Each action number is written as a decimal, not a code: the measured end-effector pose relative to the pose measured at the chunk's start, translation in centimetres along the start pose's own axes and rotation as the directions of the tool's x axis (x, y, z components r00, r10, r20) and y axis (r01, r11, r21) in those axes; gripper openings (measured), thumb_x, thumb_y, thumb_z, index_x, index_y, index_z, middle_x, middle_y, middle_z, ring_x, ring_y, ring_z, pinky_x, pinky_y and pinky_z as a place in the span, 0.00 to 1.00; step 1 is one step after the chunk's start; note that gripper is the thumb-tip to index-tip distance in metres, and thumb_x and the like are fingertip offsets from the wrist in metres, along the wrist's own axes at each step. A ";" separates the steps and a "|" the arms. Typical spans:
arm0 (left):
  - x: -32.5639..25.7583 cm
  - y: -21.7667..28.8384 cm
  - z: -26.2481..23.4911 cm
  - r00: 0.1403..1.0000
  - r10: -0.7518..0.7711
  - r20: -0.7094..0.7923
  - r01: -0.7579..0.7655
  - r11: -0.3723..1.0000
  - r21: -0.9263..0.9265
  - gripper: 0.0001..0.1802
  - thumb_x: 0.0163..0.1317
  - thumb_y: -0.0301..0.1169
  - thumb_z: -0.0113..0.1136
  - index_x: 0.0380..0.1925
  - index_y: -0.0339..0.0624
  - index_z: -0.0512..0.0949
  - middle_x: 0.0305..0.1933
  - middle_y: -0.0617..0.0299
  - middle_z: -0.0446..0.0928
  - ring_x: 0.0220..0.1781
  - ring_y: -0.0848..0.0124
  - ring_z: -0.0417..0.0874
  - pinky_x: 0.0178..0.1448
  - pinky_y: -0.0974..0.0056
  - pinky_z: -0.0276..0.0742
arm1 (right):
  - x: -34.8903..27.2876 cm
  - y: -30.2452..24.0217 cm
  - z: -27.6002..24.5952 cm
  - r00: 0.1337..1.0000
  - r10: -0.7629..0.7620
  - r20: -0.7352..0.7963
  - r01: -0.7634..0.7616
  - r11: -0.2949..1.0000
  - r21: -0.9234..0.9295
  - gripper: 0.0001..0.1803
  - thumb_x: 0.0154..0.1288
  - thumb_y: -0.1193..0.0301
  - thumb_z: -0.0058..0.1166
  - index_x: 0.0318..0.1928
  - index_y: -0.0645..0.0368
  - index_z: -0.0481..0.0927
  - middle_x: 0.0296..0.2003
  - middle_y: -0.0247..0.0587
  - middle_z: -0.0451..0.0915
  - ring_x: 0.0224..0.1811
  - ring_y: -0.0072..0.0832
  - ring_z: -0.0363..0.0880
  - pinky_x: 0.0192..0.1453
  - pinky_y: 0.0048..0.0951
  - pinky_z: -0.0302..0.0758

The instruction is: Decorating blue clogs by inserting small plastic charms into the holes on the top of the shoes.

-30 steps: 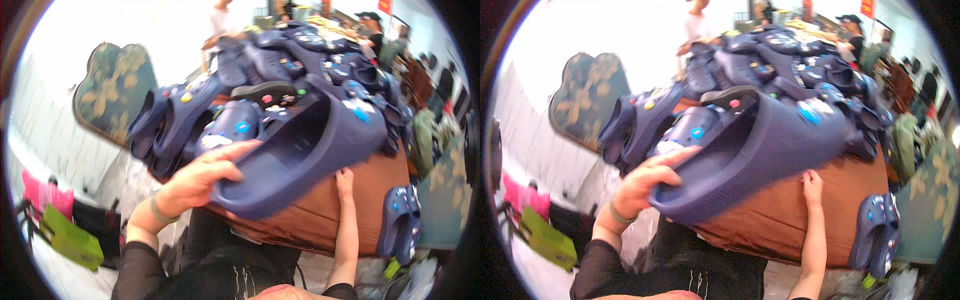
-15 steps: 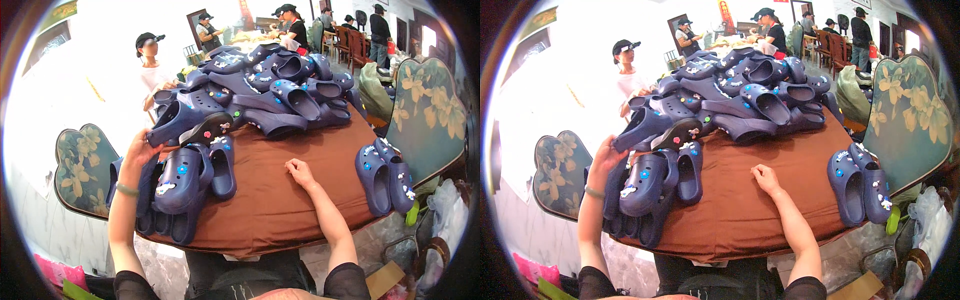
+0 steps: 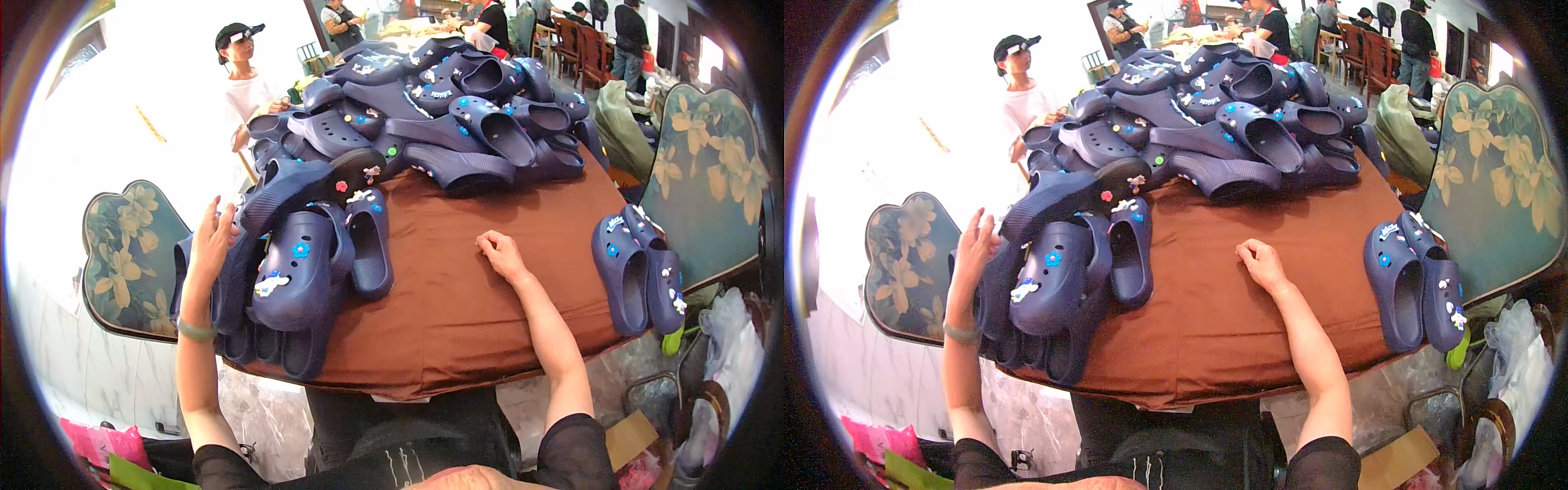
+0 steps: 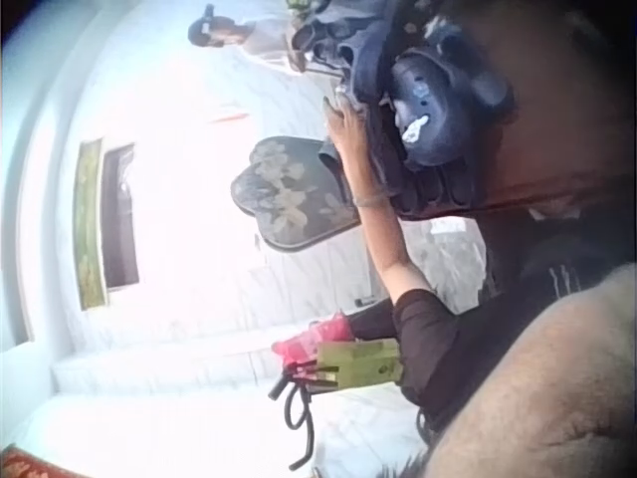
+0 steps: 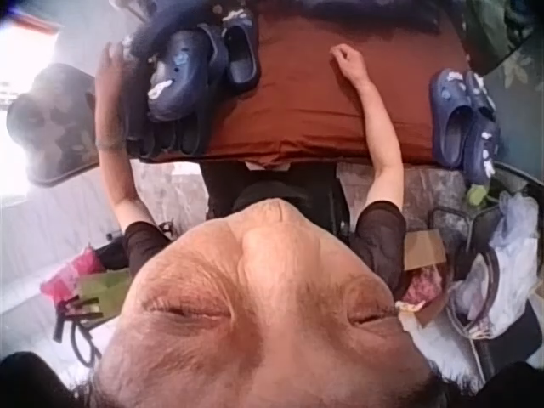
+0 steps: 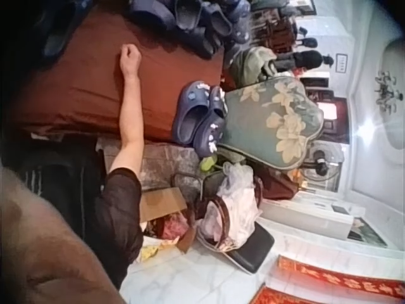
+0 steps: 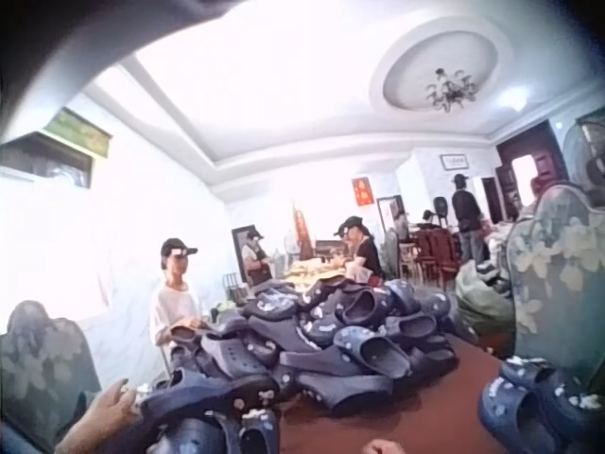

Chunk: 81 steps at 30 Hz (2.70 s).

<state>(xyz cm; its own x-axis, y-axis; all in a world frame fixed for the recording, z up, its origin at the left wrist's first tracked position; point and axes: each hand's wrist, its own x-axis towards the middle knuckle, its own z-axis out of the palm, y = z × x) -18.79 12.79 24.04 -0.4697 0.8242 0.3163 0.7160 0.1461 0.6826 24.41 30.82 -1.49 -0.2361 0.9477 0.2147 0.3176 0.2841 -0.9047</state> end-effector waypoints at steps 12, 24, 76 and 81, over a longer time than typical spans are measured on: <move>-17.2 3.5 1.3 0.190 0.620 0.761 -0.545 0.711 -0.444 0.25 0.60 0.38 0.59 0.52 0.33 0.69 0.24 0.53 0.75 0.28 0.57 0.79 0.31 0.57 0.73 | -0.3 0.9 0.3 0.999 -0.034 -0.012 0.033 0.999 -0.020 0.11 0.64 0.66 0.51 0.35 0.62 0.79 0.30 0.38 0.80 0.36 0.23 0.77 0.43 0.25 0.72; -27.8 -12.8 18.6 0.279 0.489 0.827 -0.470 0.820 -0.327 0.17 0.63 0.39 0.51 0.42 0.35 0.73 0.43 0.42 0.74 0.47 0.46 0.75 0.52 0.50 0.70 | -0.3 -0.7 0.7 0.996 -0.085 -0.016 0.082 0.989 -0.126 0.11 0.66 0.68 0.50 0.34 0.64 0.78 0.30 0.35 0.79 0.35 0.21 0.75 0.43 0.23 0.71; -17.8 1.6 22.8 0.658 0.516 0.548 -0.353 0.855 -0.381 0.42 0.59 0.34 0.58 0.67 0.36 0.45 0.61 0.39 0.60 0.60 0.47 0.68 0.59 0.55 0.69 | -13.8 -14.3 2.7 0.909 0.001 0.416 -0.005 1.000 0.008 0.12 0.66 0.71 0.49 0.45 0.66 0.73 0.34 0.46 0.75 0.29 0.23 0.77 0.31 0.26 0.75; -15.6 -0.3 22.5 0.689 0.532 0.493 -0.312 0.831 -0.461 0.39 0.52 0.22 0.53 0.66 0.35 0.49 0.57 0.39 0.64 0.56 0.43 0.70 0.57 0.53 0.70 | -6.9 -14.3 -3.0 0.956 0.111 0.270 -0.047 0.971 -0.233 0.10 0.63 0.70 0.53 0.40 0.64 0.79 0.46 0.47 0.77 0.40 0.27 0.80 0.43 0.26 0.76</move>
<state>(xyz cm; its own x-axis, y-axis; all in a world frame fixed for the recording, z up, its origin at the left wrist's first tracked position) -0.08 12.17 4.09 0.3117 0.9149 0.2565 0.5028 -0.3879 0.7725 24.28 20.69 11.05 -0.4384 0.8987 0.0051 0.5336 0.2648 -0.8032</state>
